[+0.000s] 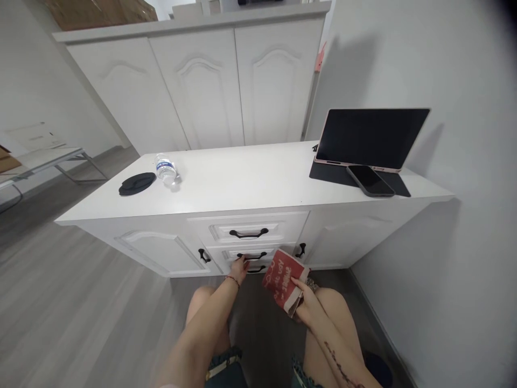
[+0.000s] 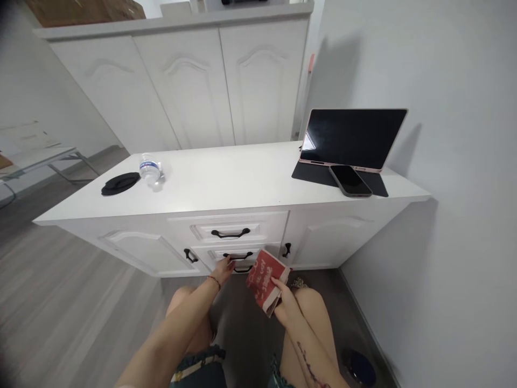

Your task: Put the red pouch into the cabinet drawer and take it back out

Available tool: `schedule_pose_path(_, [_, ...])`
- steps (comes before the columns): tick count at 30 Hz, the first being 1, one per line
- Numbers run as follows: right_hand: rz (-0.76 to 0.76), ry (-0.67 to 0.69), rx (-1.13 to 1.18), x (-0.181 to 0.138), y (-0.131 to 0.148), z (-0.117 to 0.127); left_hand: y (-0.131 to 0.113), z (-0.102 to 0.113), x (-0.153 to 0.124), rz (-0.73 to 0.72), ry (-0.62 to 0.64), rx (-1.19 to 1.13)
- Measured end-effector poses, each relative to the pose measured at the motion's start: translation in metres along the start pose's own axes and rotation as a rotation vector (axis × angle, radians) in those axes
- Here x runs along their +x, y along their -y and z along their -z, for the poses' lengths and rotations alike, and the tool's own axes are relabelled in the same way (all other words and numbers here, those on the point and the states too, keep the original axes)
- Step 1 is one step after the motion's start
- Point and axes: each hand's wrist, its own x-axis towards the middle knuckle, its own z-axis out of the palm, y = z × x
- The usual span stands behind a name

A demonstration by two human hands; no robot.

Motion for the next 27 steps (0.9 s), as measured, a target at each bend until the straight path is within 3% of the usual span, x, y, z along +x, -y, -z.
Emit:
schedule_pose_path(5, [0.007,-0.014,0.024,-0.003,0.008,0.002,0.010,0.004,0.001,-0.022,-0.063,0.053])
schedule_pose_path(12, [0.047,-0.030,0.077,0.000,0.004,0.001,0.025,0.016,-0.010,-0.082,-0.053,0.060])
schedule_pose_path(20, [-0.003,-0.205,0.346,-0.009,0.012,-0.002,0.052,0.040,-0.040,-0.167,-0.007,-0.018])
schedule_pose_path(27, [0.021,-0.172,0.238,-0.026,0.010,0.015,0.076,0.065,-0.059,-0.235,-0.049,0.079])
